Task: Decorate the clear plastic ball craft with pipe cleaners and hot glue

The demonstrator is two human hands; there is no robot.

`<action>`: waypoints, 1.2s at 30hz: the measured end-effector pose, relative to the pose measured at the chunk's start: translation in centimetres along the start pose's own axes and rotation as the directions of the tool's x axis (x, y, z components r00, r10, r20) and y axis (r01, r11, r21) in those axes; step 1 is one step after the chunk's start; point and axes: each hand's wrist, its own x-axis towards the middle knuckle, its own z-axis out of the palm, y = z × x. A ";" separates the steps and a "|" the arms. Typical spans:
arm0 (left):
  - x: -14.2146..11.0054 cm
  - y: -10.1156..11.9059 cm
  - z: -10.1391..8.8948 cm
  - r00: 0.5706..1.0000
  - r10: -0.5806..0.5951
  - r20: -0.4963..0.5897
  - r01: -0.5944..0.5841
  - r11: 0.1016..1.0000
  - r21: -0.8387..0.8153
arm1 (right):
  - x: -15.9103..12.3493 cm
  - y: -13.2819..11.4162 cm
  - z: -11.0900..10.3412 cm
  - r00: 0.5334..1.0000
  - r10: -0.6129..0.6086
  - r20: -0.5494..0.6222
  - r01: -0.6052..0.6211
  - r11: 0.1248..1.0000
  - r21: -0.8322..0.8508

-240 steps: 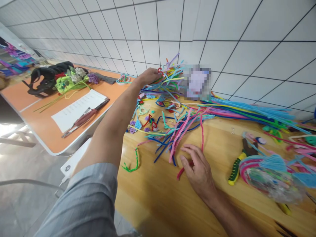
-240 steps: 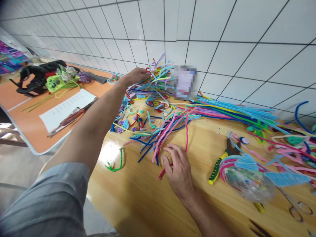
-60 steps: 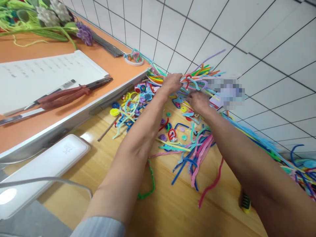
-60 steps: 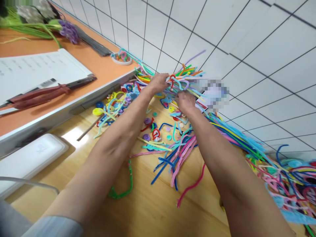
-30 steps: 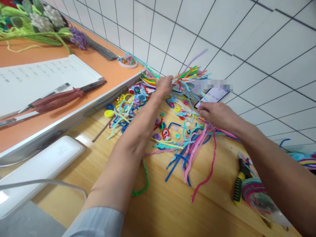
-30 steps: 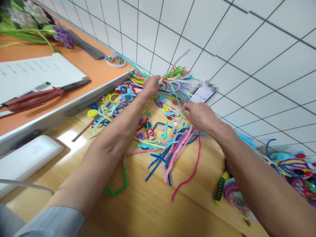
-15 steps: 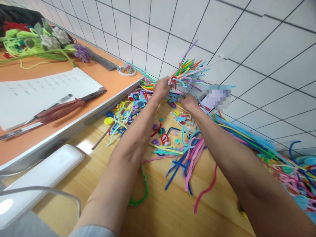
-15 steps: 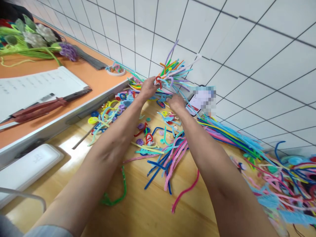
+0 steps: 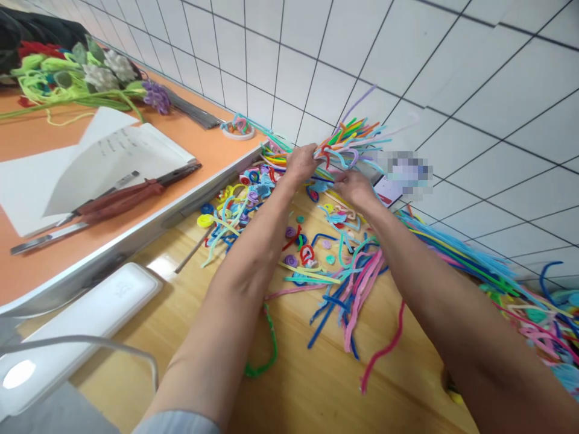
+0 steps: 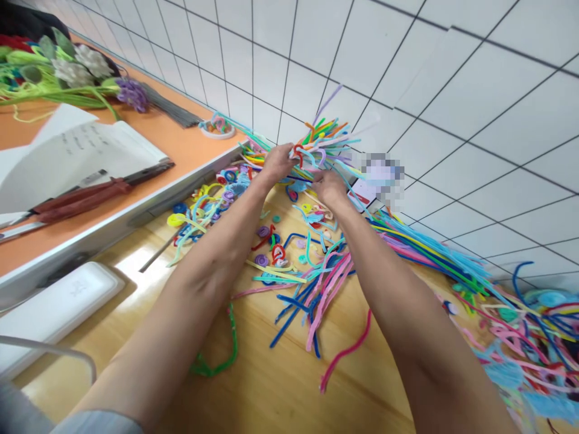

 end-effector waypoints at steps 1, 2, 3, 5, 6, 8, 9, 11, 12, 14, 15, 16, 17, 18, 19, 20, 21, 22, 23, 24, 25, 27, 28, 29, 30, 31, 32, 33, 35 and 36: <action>-0.1 0.0 0.0 1.000 0.000 0.025 -0.001 1.000 0.022 | -0.4 0.3 -0.7 1.000 0.004 0.003 -0.004 1.000 -0.016; -0.3 0.1 0.0 0.999 -0.005 0.054 0.002 0.999 0.048 | -0.9 0.7 -1.4 1.000 0.008 0.008 -0.008 0.999 -0.035; -0.5 0.2 0.0 0.996 -0.012 0.083 0.006 0.997 0.072 | -1.4 1.0 -2.2 1.000 0.010 0.018 -0.009 0.998 -0.065; -0.8 0.3 0.0 0.991 -0.023 0.130 0.009 0.994 0.109 | -2.4 1.7 -3.7 0.999 -0.004 0.053 0.012 0.989 -0.150; -0.9 0.4 0.0 0.989 -0.026 0.147 0.008 0.992 0.125 | -3.0 2.0 -4.5 0.997 -0.012 0.078 0.028 0.979 -0.203; -1.1 0.5 0.1 0.985 -0.026 0.169 0.000 0.989 0.150 | -4.1 2.4 -5.8 0.991 -0.018 0.133 0.059 0.950 -0.306; -1.2 0.5 0.2 0.984 -0.024 0.176 -0.004 0.987 0.160 | -4.7 2.6 -6.5 0.987 -0.017 0.161 0.072 0.937 -0.343; -1.2 0.5 0.5 0.982 -0.020 0.189 -0.014 0.984 0.178 | -6.0 2.8 -7.8 0.977 0.000 0.215 0.089 0.909 -0.406; -1.2 0.4 0.6 0.981 -0.017 0.193 -0.018 0.983 0.182 | -6.6 2.9 -8.5 0.971 0.012 0.241 0.096 0.897 -0.431; -1.3 0.2 1.0 0.980 -0.011 0.199 -0.028 0.981 0.190 | -8.0 3.0 -10.1 0.958 0.034 0.286 0.105 0.882 -0.459; -1.3 0.1 1.2 0.980 -0.007 0.199 -0.032 0.981 0.193 | -8.7 3.1 -11.0 0.952 0.043 0.302 0.106 0.881 -0.462; -1.3 0.0 1.3 0.980 -0.004 0.199 -0.036 0.980 0.196 | -9.5 3.3 -11.9 0.948 0.049 0.315 0.106 0.883 -0.458; -1.4 0.0 1.4 0.980 -0.002 0.200 -0.038 0.980 0.198 | -10.3 3.5 -12.7 0.945 0.055 0.323 0.103 0.886 -0.453; -1.4 -0.1 1.5 0.980 -0.002 0.201 -0.039 0.979 0.200 | -11.1 3.7 -13.5 0.944 0.060 0.324 0.098 0.889 -0.448; -1.4 -0.1 1.6 0.979 -0.003 0.203 -0.039 0.979 0.202 | -11.9 4.0 -14.3 0.946 0.065 0.317 0.087 0.892 -0.444; -1.5 -0.1 1.6 0.979 -0.005 0.206 -0.038 0.978 0.205 | -12.8 4.4 -15.0 0.950 0.067 0.305 0.076 0.898 -0.434; -1.5 -0.1 1.6 0.978 -0.007 0.209 -0.037 0.977 0.209 | -13.6 4.9 -15.5 0.954 0.061 0.293 0.069 0.908 -0.414; -1.5 -0.2 1.6 0.977 -0.010 0.212 -0.036 0.977 0.212 | -14.5 5.4 -16.0 0.958 0.052 0.283 0.064 0.921 -0.384; -1.4 -0.2 1.5 0.977 -0.013 0.215 -0.035 0.976 0.216 | -15.5 6.0 -16.5 0.960 0.039 0.276 0.061 0.937 -0.345; -1.4 -0.3 1.5 0.976 -0.015 0.219 -0.034 0.975 0.219 | -16.5 6.5 -16.9 0.963 0.030 0.267 0.054 0.952 -0.302; -1.3 -0.3 1.4 0.975 -0.017 0.223 -0.034 0.975 0.221 | -17.6 7.1 -17.4 0.966 0.029 0.257 0.040 0.965 -0.261; -1.3 -0.4 1.2 0.973 -0.020 0.231 -0.033 0.974 0.226 | -19.9 8.3 -18.3 0.972 0.057 0.229 -0.011 0.981 -0.195; -1.2 -0.5 1.2 0.972 -0.022 0.234 -0.033 0.973 0.229 | -21.2 8.8 -18.8 0.973 0.084 0.216 -0.048 0.985 -0.166; -1.2 -0.5 1.1 0.971 -0.024 0.238 -0.033 0.972 0.233 | -22.4 9.2 -19.3 0.972 0.114 0.205 -0.088 0.987 -0.134; -1.3 -0.5 1.1 0.970 -0.026 0.241 -0.034 0.970 0.239 | -23.7 9.7 -19.8 0.970 0.143 0.199 -0.127 0.988 -0.092; -1.4 -0.4 1.0 0.969 -0.028 0.244 -0.035 0.968 0.247 | -24.9 10.0 -20.2 0.967 0.168 0.191 -0.163 0.986 -0.044; -1.5 -0.2 1.0 0.969 -0.029 0.246 -0.036 0.966 0.258 | -26.0 10.3 -20.4 0.966 0.186 0.182 -0.190 0.982 0.006; -1.6 -0.1 1.0 0.968 -0.032 0.249 -0.038 0.962 0.269 | -26.9 10.4 -20.5 0.967 0.192 0.167 -0.204 0.978 0.054; -1.8 0.3 0.8 0.965 -0.038 0.259 -0.041 0.955 0.293 | -28.1 10.5 -20.2 0.976 0.177 0.125 -0.193 0.974 0.122; -1.8 0.6 0.6 0.961 -0.042 0.273 -0.044 0.952 0.303 | -28.5 10.3 -19.7 0.982 0.161 0.096 -0.174 0.975 0.142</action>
